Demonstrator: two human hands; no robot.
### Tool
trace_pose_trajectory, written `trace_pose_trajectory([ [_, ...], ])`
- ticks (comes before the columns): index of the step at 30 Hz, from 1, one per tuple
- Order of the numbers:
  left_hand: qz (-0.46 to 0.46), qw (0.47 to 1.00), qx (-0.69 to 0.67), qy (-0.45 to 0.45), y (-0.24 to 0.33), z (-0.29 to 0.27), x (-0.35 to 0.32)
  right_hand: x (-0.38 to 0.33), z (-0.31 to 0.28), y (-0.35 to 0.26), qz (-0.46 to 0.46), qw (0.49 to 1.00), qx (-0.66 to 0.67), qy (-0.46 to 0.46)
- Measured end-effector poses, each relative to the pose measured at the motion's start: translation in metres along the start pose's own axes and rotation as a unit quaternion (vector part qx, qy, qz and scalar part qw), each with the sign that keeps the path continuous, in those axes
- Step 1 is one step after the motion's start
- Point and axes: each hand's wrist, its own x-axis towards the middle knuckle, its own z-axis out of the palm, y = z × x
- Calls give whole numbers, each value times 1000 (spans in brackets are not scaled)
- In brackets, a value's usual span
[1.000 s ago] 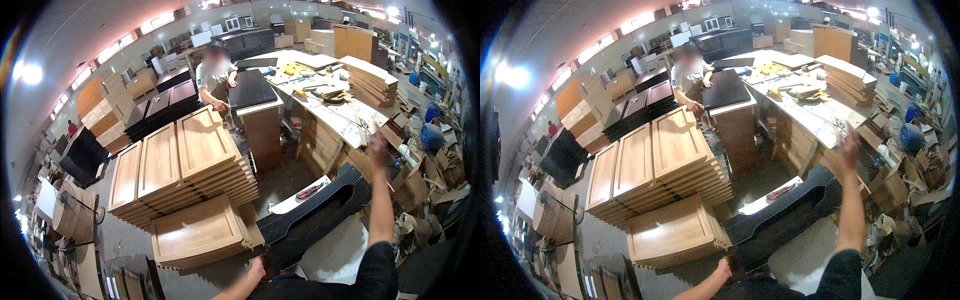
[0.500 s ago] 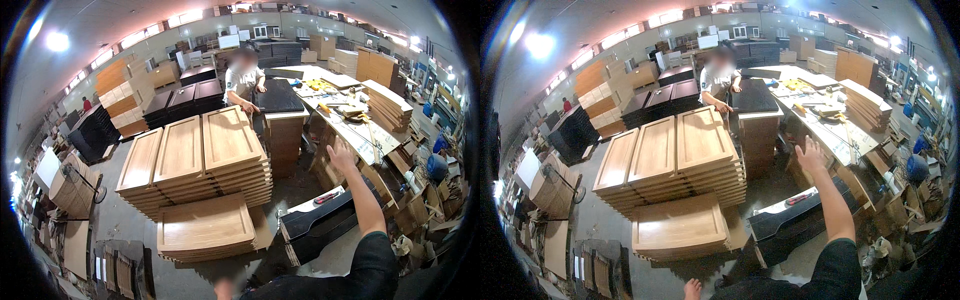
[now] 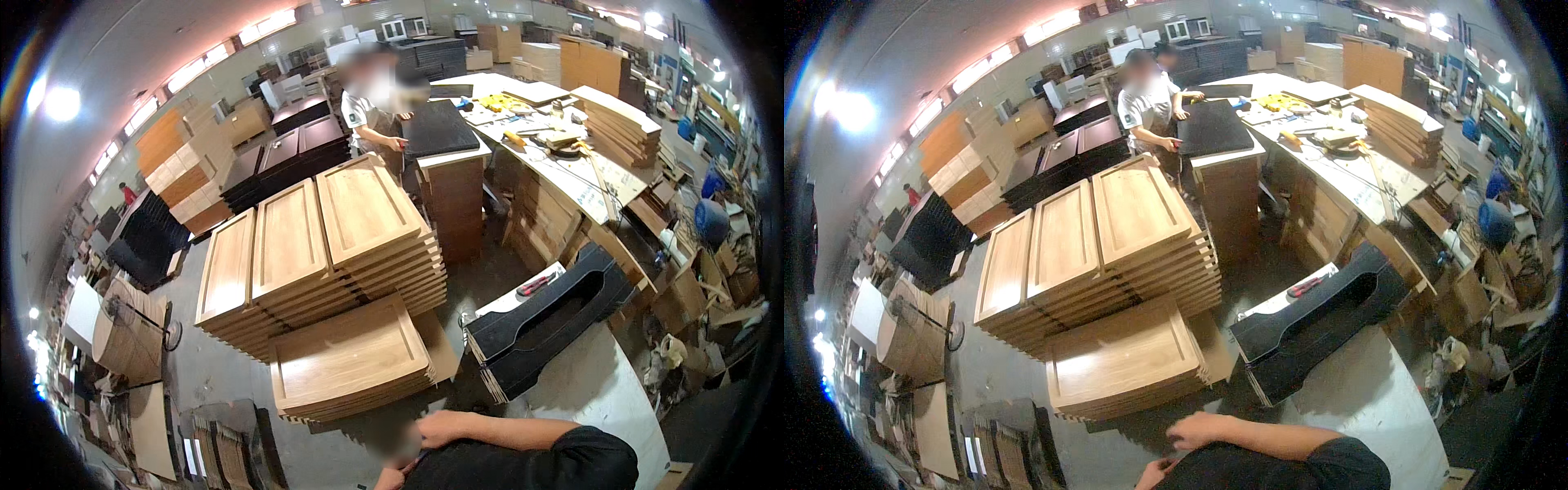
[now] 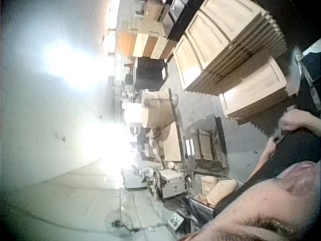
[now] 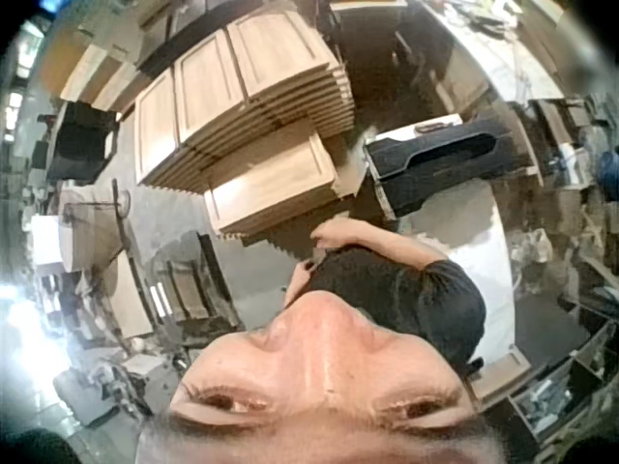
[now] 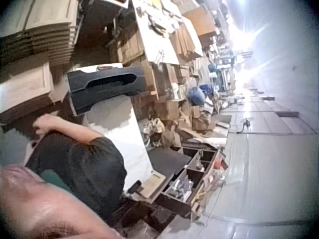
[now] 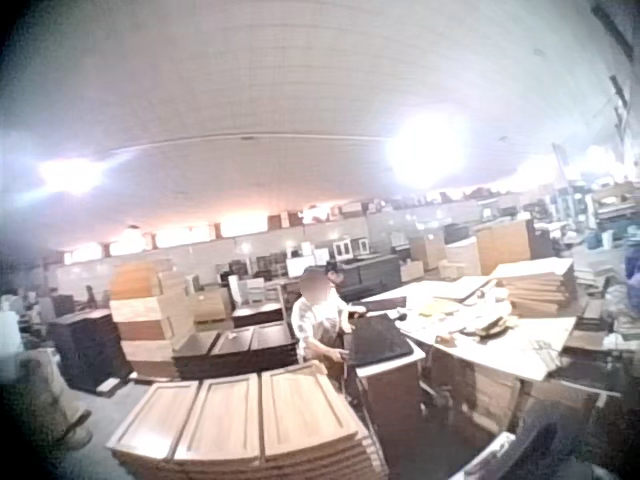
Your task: The person uses a belt sander to smooth the edges of long, dark, curved wooden parts. They repeatedly feed the parts through the machine, flip them to sand different sides, and inspect the surfaces. The person stacks the finished parts on a nearby table.
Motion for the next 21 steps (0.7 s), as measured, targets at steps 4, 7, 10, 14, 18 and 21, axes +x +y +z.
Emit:
trace_pose_trajectory([
  [4, -59, 995, 70, -40, 13, -16, -19, 47, 57, 38, -36, 983, 132, -121],
  [7, -70, 993, 54, -80, -22, -34, -8, 96, 109, 89, -64, 969, 169, -170],
  [10, -42, 995, 44, -81, -77, -43, 5, 118, 109, 83, -81, 963, 129, -223],
  [14, -56, 993, 75, -76, -16, -40, -18, 119, 85, 57, -9, 950, 113, -291],
  [18, -87, 994, -14, -65, -79, -39, -5, 106, 69, 35, -7, 931, 152, -331],
  [21, -187, 980, -54, -52, -63, -24, 1, 95, 71, 48, 31, 920, 206, -332],
])
